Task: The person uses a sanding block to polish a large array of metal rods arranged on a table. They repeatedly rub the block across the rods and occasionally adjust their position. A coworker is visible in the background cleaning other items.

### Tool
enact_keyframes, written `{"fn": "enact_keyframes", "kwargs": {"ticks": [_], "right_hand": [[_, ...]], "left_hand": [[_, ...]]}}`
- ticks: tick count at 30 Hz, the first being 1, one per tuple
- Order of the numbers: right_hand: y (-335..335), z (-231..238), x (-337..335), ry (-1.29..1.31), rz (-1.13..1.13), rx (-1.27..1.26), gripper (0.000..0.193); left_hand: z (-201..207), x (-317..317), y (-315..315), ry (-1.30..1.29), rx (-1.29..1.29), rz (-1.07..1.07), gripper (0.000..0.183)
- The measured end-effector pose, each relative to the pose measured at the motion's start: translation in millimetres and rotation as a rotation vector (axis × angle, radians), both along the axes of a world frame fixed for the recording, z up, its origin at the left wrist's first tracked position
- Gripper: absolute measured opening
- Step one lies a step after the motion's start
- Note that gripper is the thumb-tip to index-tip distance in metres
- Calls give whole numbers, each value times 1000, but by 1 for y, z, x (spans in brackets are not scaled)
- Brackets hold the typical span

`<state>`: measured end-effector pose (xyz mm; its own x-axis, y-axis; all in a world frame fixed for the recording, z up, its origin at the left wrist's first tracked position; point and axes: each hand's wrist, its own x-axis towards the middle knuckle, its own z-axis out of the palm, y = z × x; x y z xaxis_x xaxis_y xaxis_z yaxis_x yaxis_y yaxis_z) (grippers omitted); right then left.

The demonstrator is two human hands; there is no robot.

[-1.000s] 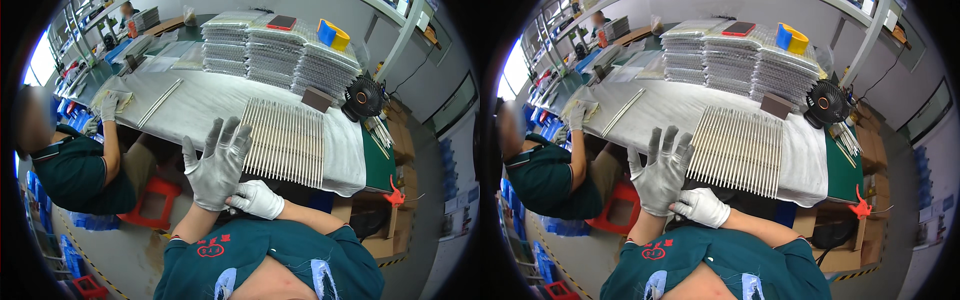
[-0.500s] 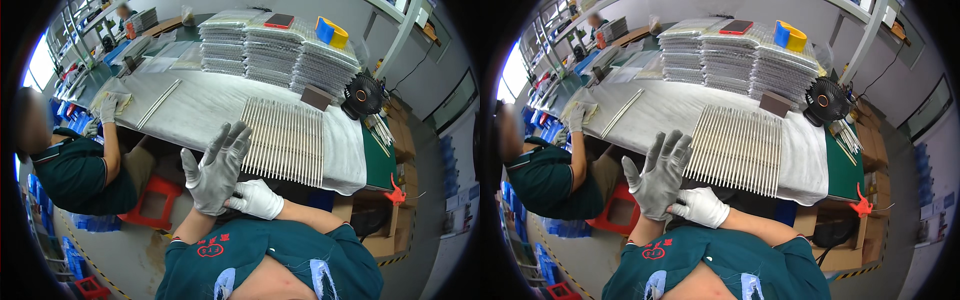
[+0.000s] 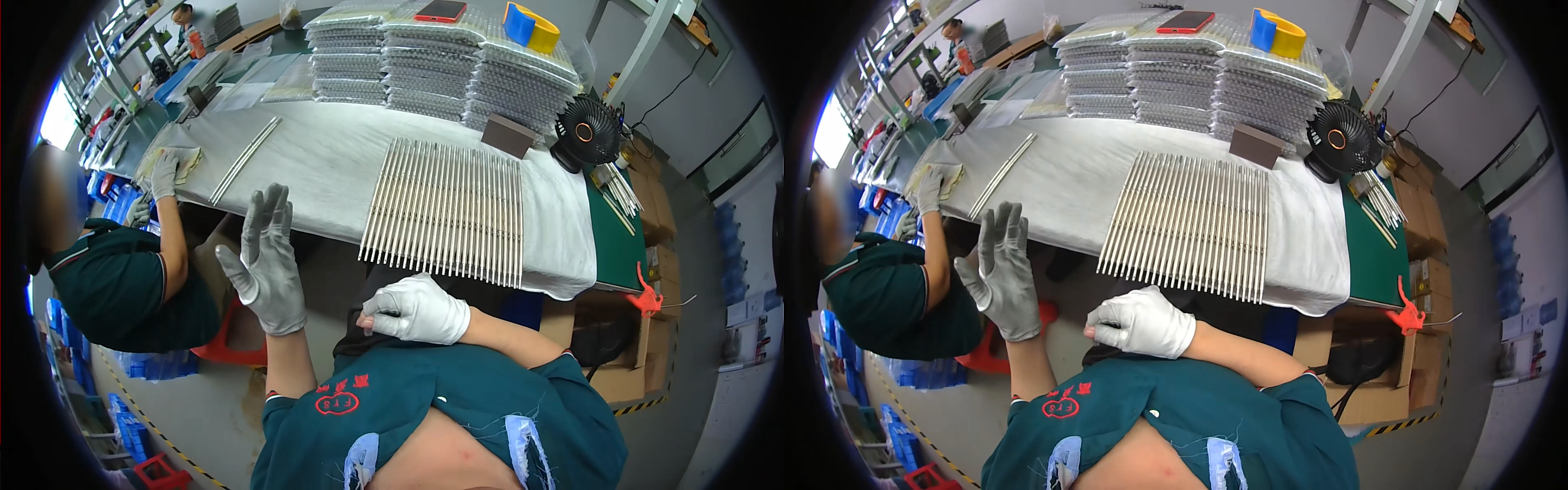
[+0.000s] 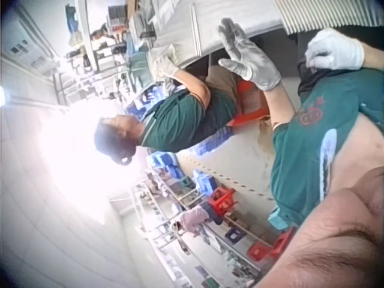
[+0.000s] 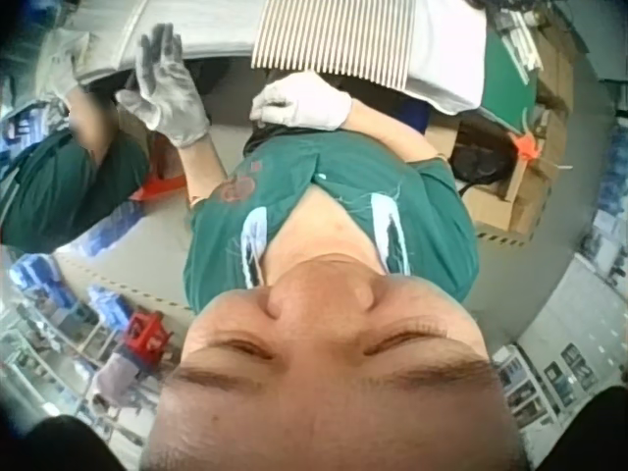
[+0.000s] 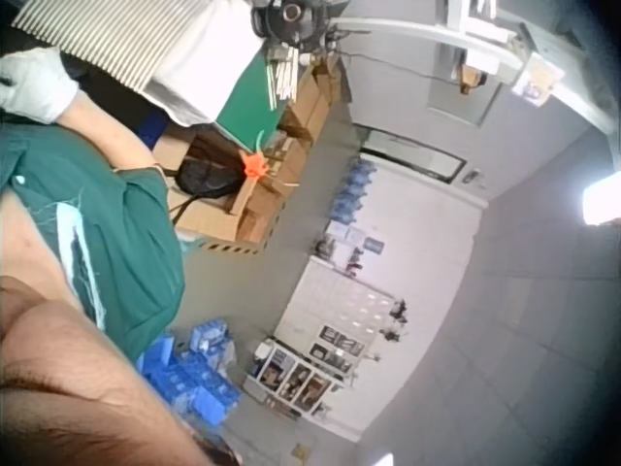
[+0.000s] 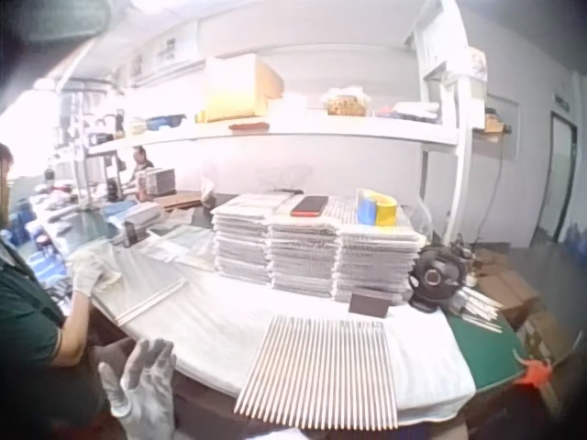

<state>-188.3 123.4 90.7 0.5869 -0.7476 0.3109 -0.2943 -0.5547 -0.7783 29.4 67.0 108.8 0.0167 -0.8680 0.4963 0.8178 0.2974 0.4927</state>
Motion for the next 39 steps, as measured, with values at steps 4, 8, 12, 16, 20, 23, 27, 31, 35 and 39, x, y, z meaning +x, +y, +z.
{"fn": "enact_keyframes", "kwargs": {"ticks": [4,8,12,16,20,23,27,31,35,39], "right_hand": [[2,23,-25,0,-7,-81,15],[-20,38,-86,-96,-363,-82,22],[-82,18,-181,-220,-749,-99,44],[-139,-9,-252,316,-1084,-193,66],[-163,-47,-276,504,-1130,-175,77],[-170,-47,-263,372,-1206,-218,73],[-164,-31,-242,565,-1246,-272,61],[-165,-44,-255,462,-1167,-343,47],[-167,-60,-261,310,-1131,-262,44],[-166,-50,-252,263,-1253,-304,44]], "left_hand": [[-16,6,13,-732,16,491,79],[-33,38,24,-1089,13,651,77],[-38,41,26,-1301,2,697,74],[-33,18,15,-1520,-199,636,71],[-27,-52,1,-1896,-585,369,73],[-26,-94,1,-2024,-649,190,85],[-33,-122,-3,-2061,-769,131,94],[-39,-131,-12,-2055,-775,120,93],[-44,-133,-15,-2057,-794,133,89],[-45,-131,-15,-2063,-778,108,90]]}}
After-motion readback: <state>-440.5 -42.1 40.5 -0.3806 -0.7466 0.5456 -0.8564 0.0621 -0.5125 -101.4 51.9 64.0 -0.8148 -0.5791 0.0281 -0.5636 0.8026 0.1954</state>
